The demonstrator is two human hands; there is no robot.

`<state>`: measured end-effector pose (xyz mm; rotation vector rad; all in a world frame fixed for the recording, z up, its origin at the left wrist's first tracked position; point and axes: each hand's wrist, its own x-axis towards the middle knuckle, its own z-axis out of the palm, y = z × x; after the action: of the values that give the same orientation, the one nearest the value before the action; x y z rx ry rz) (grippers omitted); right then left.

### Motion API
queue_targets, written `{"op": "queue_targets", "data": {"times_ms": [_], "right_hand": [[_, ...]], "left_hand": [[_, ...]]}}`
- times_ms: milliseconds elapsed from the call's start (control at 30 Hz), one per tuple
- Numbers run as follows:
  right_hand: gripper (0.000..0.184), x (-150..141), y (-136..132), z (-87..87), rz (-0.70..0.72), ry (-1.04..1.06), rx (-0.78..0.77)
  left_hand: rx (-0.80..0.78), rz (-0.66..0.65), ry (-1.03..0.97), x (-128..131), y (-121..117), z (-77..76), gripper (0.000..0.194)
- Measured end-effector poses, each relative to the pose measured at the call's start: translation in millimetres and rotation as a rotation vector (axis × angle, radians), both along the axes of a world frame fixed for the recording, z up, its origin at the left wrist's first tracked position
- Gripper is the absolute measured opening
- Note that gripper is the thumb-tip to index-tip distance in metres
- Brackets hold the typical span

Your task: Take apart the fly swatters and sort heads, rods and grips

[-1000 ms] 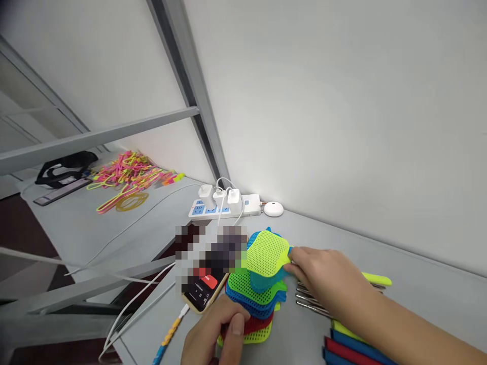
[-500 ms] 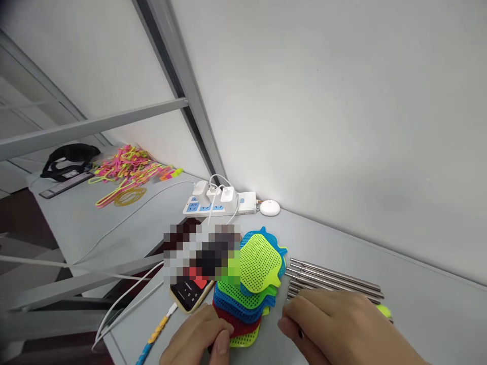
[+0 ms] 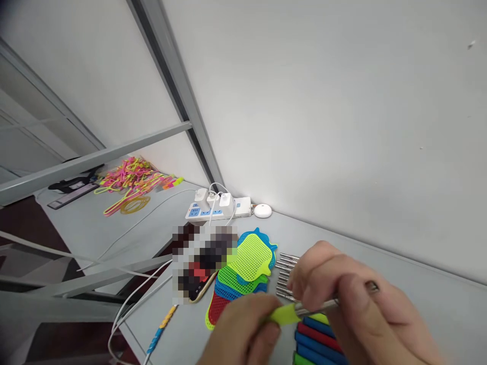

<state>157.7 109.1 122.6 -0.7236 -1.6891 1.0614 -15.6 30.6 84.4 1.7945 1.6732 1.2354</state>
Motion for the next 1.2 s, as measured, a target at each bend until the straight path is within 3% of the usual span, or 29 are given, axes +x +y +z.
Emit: {"op": "queue_targets", "data": {"times_ms": [133, 233, 333, 467, 533, 667, 867, 1033, 1200], "right_hand": [[0.018, 8, 5, 2.8, 0.043, -0.397, -0.026], [0.019, 5, 12, -7.8, 0.11, -0.589, 0.011], [0.027, -12, 27, -19.4, 0.108, -0.671, 0.163], [0.029, -49, 61, -28.2, 0.095, -0.669, 0.321], [0.028, -68, 77, -29.1, 0.103, -0.672, 0.351], [0.027, -100, 97, -28.4, 0.122, -0.719, 0.354], [0.027, -130, 106, -37.2, 0.138, -0.695, 0.434], [0.027, -137, 105, -38.2, 0.139, -0.728, 0.441], [0.028, -120, 100, -24.9, 0.104, -0.689, 0.38]], "left_hand": [[-0.175, -0.211, 0.046, -53, 28, 17.8, 0.01], [-0.233, -0.288, 0.151, -70, 49, 16.8, 0.011], [-0.157, -0.167, 0.223, -62, 57, 5.5, 0.017], [0.106, 0.073, 0.171, -39, 52, -11.9, 0.023], [0.162, 0.048, 0.145, -32, 50, -19.4, 0.018], [0.118, -0.04, 0.188, -29, 49, -30.6, 0.015], [0.084, -0.016, 0.186, -33, 50, -33.0, 0.017], [0.082, -0.014, 0.187, -34, 51, -30.8, 0.017], [0.107, 0.022, 0.193, -34, 57, -25.8, 0.016]]}}
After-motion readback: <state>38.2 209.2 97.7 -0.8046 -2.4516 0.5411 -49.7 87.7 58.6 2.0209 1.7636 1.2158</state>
